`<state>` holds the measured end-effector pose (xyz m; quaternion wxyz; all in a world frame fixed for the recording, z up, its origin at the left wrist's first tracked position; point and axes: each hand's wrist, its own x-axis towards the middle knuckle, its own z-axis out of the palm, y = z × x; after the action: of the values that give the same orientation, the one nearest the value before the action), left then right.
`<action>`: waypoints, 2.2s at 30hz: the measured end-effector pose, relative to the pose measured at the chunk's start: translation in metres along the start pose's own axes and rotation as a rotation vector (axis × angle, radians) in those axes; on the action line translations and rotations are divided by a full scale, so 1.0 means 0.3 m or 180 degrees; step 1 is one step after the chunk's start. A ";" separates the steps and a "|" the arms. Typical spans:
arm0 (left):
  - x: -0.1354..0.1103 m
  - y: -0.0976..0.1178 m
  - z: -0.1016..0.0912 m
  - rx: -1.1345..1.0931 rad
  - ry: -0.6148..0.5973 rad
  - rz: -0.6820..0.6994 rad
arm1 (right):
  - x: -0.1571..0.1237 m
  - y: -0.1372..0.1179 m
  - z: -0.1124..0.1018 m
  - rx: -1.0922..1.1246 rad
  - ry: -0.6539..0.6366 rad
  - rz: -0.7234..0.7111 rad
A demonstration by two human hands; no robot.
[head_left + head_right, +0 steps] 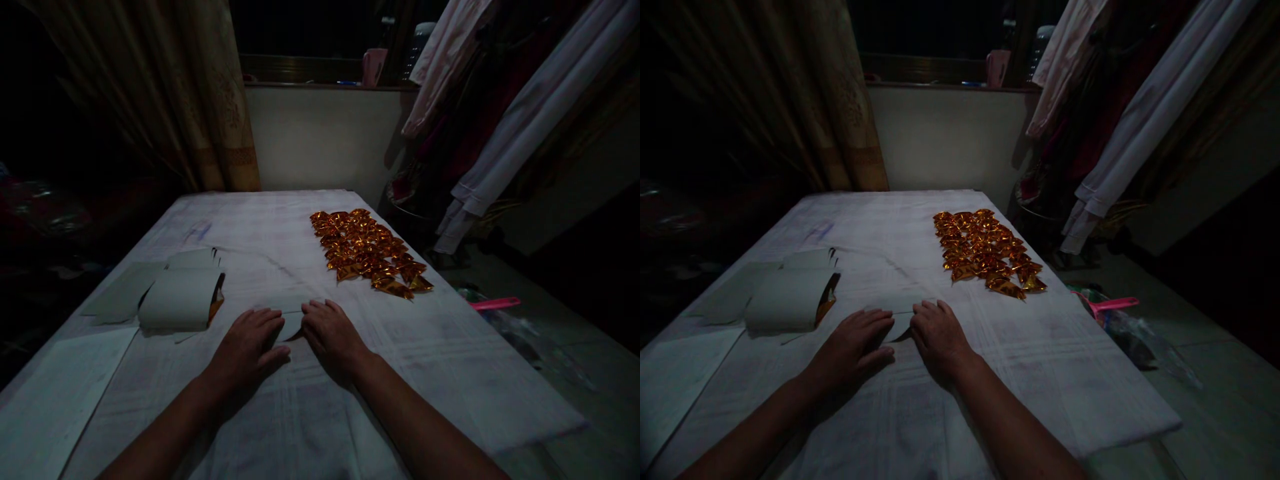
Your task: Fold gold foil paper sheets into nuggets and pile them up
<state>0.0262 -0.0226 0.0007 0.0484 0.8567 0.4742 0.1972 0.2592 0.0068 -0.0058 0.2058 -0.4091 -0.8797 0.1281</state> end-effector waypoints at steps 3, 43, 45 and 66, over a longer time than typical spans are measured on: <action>0.000 -0.001 -0.005 -0.0042 0.0024 -0.0076 | 0.016 0.006 -0.009 -0.0010 -0.0085 0.0121; 0.008 0.064 0.069 0.0285 0.0121 0.0396 | 0.079 0.038 0.027 0.0314 0.0683 0.0815; 0.007 0.063 0.068 0.0277 0.0121 0.0380 | 0.080 0.038 0.027 0.0259 0.0672 0.0860; 0.006 0.067 0.082 0.0429 0.0144 0.0341 | 0.053 0.037 0.012 0.0242 0.1070 0.0633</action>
<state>0.0524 -0.0296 -0.0159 -0.0307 0.8775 0.4408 0.1864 0.2556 0.0258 -0.0093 0.3513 -0.5015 -0.7828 0.1108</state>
